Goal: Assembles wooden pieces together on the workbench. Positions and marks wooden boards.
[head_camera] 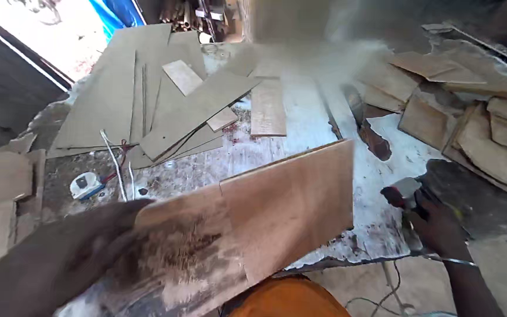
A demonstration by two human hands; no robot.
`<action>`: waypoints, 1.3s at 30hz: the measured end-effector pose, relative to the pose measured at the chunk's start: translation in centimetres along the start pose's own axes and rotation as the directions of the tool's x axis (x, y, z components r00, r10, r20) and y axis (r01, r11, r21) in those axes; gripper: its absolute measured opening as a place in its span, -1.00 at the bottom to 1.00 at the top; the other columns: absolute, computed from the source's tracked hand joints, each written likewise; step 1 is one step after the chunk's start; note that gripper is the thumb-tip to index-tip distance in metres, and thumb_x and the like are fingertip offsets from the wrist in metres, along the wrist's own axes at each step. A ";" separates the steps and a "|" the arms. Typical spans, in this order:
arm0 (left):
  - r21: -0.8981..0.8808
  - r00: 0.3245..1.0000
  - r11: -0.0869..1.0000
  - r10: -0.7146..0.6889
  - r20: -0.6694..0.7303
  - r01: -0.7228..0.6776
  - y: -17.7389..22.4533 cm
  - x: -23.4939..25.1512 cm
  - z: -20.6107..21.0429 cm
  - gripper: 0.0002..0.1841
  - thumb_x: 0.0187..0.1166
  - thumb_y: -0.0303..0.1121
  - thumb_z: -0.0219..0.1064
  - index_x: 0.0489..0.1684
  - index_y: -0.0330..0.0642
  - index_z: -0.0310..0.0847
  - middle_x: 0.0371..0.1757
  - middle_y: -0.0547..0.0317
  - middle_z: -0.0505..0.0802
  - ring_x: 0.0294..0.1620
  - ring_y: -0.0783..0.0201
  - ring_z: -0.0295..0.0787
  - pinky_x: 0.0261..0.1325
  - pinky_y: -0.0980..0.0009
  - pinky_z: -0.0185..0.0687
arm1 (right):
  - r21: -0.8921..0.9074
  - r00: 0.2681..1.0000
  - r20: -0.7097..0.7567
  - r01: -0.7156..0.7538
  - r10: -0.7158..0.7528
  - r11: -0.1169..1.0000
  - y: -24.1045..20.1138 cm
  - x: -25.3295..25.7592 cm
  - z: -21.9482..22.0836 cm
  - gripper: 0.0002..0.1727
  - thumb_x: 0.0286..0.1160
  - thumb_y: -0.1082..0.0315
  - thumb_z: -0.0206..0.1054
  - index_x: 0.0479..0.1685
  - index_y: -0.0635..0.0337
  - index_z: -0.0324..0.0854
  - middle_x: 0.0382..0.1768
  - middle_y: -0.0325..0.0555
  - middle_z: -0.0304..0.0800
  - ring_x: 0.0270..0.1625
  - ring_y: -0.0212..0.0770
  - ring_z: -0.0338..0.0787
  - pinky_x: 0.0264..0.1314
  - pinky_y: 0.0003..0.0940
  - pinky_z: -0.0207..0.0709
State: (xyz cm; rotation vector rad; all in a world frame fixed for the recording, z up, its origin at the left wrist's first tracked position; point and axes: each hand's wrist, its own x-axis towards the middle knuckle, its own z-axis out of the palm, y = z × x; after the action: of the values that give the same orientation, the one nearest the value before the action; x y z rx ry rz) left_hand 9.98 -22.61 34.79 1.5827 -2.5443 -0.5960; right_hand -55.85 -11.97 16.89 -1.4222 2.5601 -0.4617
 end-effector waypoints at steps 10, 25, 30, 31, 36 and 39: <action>0.092 0.890 0.896 -0.412 -0.197 0.435 -1.0 4.4 23.1 -0.14 0.64 0.45 -0.23 0.91 0.20 0.06 0.94 0.03 0.03 0.95 -0.09 -0.30 0.89 -0.25 -0.44 | 0.222 0.911 -0.086 0.412 -0.403 0.884 -7.6 -4.8 5.4 -0.26 0.63 -0.03 0.33 0.60 0.40 0.45 0.66 0.48 0.31 0.77 0.27 0.29 0.83 0.02 0.16; -0.264 0.699 0.812 -0.582 -0.414 0.520 -8.7 9.5 18.4 -0.22 0.50 0.32 0.27 0.64 0.04 0.48 0.79 0.00 0.38 0.75 -0.06 0.31 0.71 -0.17 0.25 | -0.063 0.807 -0.117 0.576 -0.579 0.815 -16.7 -4.2 14.7 -0.16 0.55 -0.32 0.07 0.71 0.04 0.42 0.73 0.25 0.31 0.78 0.45 0.17 0.76 0.48 -0.20; -0.222 0.712 0.824 -0.563 -0.419 0.521 -13.8 16.6 15.0 -0.06 0.37 0.36 0.38 0.71 -0.05 0.38 0.81 -0.25 0.27 0.76 -0.27 0.25 0.67 -0.27 0.28 | -0.085 0.810 -0.096 0.572 -0.578 0.816 -17.0 -4.4 14.5 -0.15 0.55 -0.34 0.10 0.72 0.02 0.41 0.74 0.22 0.31 0.78 0.42 0.20 0.78 0.47 -0.18; -0.211 0.719 0.820 -0.570 -0.397 0.532 -14.6 18.1 13.8 0.00 0.31 0.38 0.43 0.74 -0.03 0.33 0.82 -0.32 0.22 0.78 -0.32 0.18 0.69 -0.30 0.22 | -0.078 0.814 -0.098 0.567 -0.573 0.820 -17.1 -4.4 14.5 -0.15 0.54 -0.34 0.11 0.71 0.02 0.43 0.73 0.22 0.32 0.77 0.42 0.21 0.77 0.47 -0.17; -0.079 0.767 0.799 -0.596 -0.239 0.596 -18.9 22.9 10.4 0.35 -0.13 0.59 0.53 0.89 0.19 0.05 0.81 -0.42 0.19 0.80 -0.43 0.05 0.67 -0.48 0.04 | -0.006 0.840 -0.174 0.520 -0.513 0.854 -17.4 -5.0 14.6 -0.18 0.51 -0.38 0.13 0.61 -0.03 0.56 0.69 0.06 0.44 0.77 0.28 0.29 0.80 0.42 -0.11; -0.020 0.805 0.827 -0.553 -0.216 0.562 -19.0 23.3 9.0 0.33 -0.14 0.59 0.53 0.82 0.06 0.20 0.69 -0.38 0.40 0.70 -0.43 0.25 0.55 -0.49 0.24 | 0.053 0.864 -0.203 0.478 -0.460 0.877 -17.7 -5.2 14.3 -0.22 0.51 -0.36 0.14 0.50 0.02 0.65 0.63 0.04 0.53 0.75 0.23 0.34 0.81 0.35 -0.07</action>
State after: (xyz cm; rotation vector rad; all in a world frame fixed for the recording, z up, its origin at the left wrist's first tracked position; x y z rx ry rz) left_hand 12.83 -47.91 16.47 2.2911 -1.9302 -0.3753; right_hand -34.70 -18.94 9.72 -2.0560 2.2531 -0.8177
